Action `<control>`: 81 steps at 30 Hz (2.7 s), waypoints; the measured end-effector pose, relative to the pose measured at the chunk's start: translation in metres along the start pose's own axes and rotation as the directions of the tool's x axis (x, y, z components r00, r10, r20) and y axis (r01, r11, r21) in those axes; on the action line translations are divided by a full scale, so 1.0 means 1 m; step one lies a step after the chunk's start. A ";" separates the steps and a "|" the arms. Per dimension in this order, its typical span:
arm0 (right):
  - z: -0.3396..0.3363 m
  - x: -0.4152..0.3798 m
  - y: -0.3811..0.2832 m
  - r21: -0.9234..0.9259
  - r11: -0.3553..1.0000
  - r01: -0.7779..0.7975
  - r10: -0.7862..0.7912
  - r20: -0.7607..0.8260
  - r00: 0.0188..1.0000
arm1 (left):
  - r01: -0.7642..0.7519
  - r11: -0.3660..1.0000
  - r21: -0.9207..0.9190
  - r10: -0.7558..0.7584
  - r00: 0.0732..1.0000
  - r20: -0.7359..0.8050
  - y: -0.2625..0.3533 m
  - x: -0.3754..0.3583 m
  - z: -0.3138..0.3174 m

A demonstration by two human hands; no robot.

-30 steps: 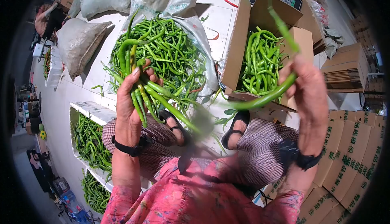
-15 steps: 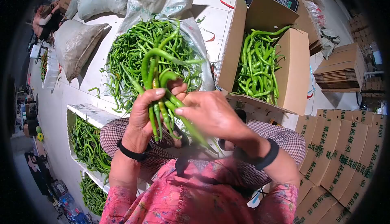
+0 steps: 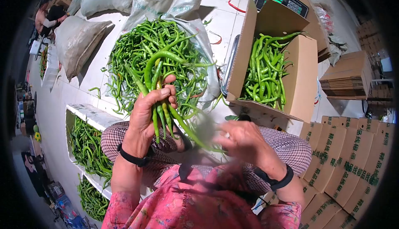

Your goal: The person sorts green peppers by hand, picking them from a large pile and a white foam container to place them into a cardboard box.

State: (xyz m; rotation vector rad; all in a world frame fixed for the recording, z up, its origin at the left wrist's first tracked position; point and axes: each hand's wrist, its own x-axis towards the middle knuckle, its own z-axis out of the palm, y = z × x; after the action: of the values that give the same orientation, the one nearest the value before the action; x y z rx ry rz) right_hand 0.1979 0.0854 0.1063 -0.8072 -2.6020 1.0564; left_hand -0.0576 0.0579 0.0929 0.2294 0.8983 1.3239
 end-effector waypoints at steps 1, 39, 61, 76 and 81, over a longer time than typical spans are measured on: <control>-0.005 0.006 -0.001 -0.067 0.994 0.085 -0.088 -0.045 0.995 | 0.013 1.000 0.019 -0.013 1.000 0.014 0.000 -0.001 0.004; 0.006 0.024 0.032 0.966 -0.258 0.027 0.248 0.039 0.968 | -0.225 0.973 0.043 0.227 0.972 -0.060 -0.007 -0.001 0.017; 0.040 0.039 -0.026 0.731 0.589 -0.343 0.610 -0.124 0.783 | -0.089 0.839 0.537 0.173 0.979 -0.109 -0.027 -0.011 0.024; 0.037 -0.021 0.004 0.957 0.288 0.029 0.736 -0.240 0.633 | -0.188 0.967 0.172 0.219 0.958 -0.183 -0.024 0.012 0.000; 0.043 -0.060 0.022 0.942 0.332 -0.038 0.623 -0.189 0.759 | -0.211 0.968 0.133 0.235 0.951 -0.200 -0.017 0.013 -0.005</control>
State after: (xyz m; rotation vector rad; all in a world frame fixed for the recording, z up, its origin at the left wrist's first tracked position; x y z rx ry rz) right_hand 0.2393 0.0394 0.0603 -1.1172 -1.0124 1.7740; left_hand -0.0488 0.0638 0.0738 0.2842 1.1559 1.5314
